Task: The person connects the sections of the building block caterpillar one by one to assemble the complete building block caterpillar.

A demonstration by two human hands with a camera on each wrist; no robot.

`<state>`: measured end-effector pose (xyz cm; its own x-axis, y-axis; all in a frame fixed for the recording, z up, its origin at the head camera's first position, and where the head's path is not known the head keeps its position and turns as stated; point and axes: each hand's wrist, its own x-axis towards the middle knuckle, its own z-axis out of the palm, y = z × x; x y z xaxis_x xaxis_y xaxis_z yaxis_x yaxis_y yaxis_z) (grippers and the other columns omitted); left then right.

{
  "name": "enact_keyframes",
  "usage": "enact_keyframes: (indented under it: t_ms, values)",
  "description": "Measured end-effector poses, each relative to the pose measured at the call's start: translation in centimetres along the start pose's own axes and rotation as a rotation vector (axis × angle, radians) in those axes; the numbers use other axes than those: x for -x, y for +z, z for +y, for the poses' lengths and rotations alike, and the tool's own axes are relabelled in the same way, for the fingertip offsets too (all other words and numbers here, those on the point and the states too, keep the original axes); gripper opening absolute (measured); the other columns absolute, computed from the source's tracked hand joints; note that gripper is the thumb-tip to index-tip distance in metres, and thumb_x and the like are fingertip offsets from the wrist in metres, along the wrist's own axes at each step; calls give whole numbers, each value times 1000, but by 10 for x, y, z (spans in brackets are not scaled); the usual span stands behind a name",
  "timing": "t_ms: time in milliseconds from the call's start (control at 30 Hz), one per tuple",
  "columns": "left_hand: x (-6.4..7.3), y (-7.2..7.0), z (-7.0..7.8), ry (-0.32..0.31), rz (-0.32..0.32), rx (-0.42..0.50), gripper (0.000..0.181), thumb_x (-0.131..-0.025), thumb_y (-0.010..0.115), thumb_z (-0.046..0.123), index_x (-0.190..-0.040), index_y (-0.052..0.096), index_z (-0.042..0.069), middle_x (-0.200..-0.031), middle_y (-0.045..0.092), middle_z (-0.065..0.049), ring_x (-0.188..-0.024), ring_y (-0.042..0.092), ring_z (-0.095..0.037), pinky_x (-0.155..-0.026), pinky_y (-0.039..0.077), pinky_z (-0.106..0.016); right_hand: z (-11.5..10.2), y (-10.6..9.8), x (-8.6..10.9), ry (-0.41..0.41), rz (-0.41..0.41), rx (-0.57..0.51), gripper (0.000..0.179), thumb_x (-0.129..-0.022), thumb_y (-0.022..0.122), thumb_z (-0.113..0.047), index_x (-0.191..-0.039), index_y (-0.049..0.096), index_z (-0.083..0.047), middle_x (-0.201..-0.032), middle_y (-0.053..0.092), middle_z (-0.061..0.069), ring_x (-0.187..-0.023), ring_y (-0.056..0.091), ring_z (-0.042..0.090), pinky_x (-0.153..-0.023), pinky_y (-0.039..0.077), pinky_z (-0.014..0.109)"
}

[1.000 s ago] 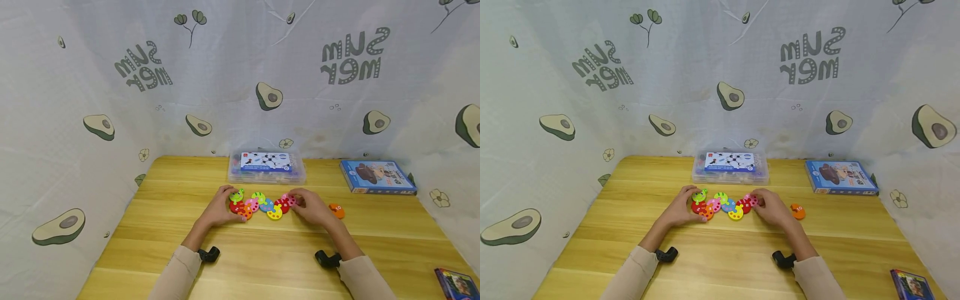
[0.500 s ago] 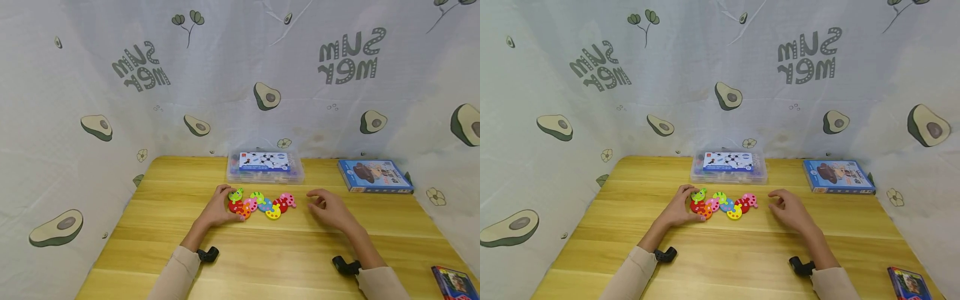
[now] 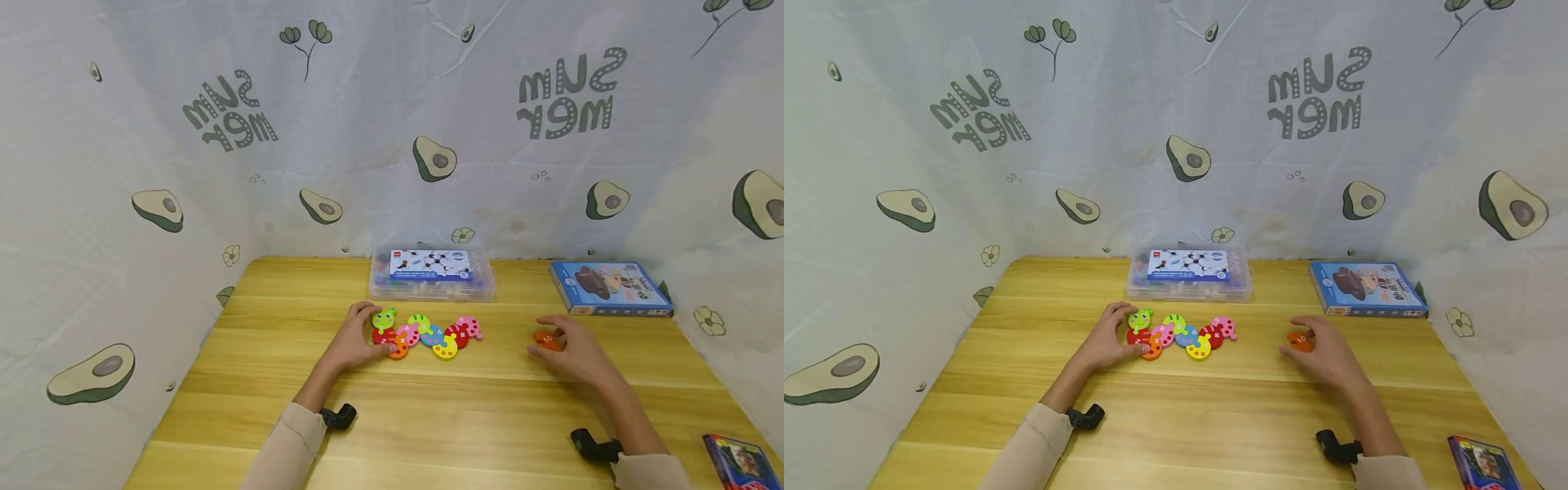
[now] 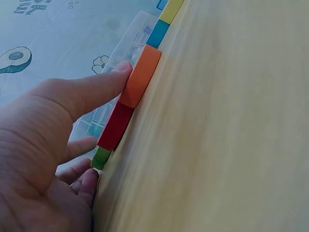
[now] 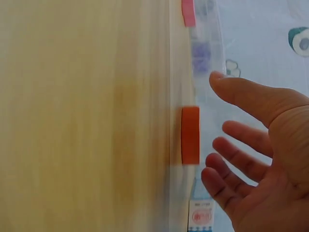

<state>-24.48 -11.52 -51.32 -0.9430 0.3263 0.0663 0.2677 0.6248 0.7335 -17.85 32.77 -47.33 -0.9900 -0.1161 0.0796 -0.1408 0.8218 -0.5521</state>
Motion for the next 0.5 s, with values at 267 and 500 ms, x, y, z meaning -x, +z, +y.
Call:
enact_keyframes:
  t_ms: [267, 500]
  values:
    - [0, -1, 1, -7, 20, -5, 86, -76, 89, 48, -146, 55, 12, -158, 44, -10, -148, 40, -34, -121, 35, -56, 19, -9, 7, -46, -41, 18, 67, -86, 84, -28, -138, 58, 4, -127, 61, 27, -99, 58, 32, -73, 50, 33]
    - [1, -1, 2, -19, 28, 10, 89, -75, 90, 45, -148, 52, 11, -159, 46, -11, -150, 39, -34, -123, 34, -55, 18, -7, 4, -11, -86, -6, 60, -89, 82, -25, -137, 60, 4, -126, 65, 25, -103, 63, 33, -81, 55, 41]
